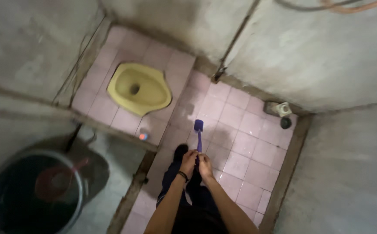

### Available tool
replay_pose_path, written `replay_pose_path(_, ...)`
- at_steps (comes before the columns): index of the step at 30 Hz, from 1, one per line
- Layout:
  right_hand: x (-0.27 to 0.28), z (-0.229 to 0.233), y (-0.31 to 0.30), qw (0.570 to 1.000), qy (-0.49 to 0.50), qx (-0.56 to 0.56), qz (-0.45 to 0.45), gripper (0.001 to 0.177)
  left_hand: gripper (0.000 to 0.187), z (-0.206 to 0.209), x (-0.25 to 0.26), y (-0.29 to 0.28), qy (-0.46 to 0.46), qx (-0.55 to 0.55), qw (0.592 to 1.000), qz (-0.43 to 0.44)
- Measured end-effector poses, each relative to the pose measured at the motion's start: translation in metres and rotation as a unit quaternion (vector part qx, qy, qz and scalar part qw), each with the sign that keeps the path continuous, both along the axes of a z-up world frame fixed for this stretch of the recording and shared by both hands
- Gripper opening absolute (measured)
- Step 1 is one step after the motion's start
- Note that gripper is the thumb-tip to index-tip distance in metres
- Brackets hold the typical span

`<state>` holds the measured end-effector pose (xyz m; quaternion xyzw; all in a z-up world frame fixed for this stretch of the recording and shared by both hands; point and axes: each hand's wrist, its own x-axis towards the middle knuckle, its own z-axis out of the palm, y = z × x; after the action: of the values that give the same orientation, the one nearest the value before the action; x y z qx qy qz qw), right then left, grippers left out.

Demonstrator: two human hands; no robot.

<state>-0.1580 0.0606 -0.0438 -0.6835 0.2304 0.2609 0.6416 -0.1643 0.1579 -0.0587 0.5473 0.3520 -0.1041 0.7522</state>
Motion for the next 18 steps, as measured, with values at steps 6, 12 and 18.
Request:
replay_pose_path(6, -0.038, -0.032, 0.019, 0.996, 0.016, 0.038, 0.080, 0.041, 0.031, -0.031, -0.053, 0.023, -0.001, -0.053, 0.995, 0.086)
replay_pose_path(12, -0.046, -0.082, 0.045, 0.988, 0.066, 0.033, 0.137, 0.037, 0.033, -0.084, -0.072, 0.054, 0.059, 0.056, 0.995, 0.063)
replay_pose_path(18, -0.042, -0.159, 0.094, 0.979, 0.113, 0.037, 0.168, 0.038, 0.035, -0.178, -0.083, 0.105, 0.094, 0.090, 0.991, 0.035)
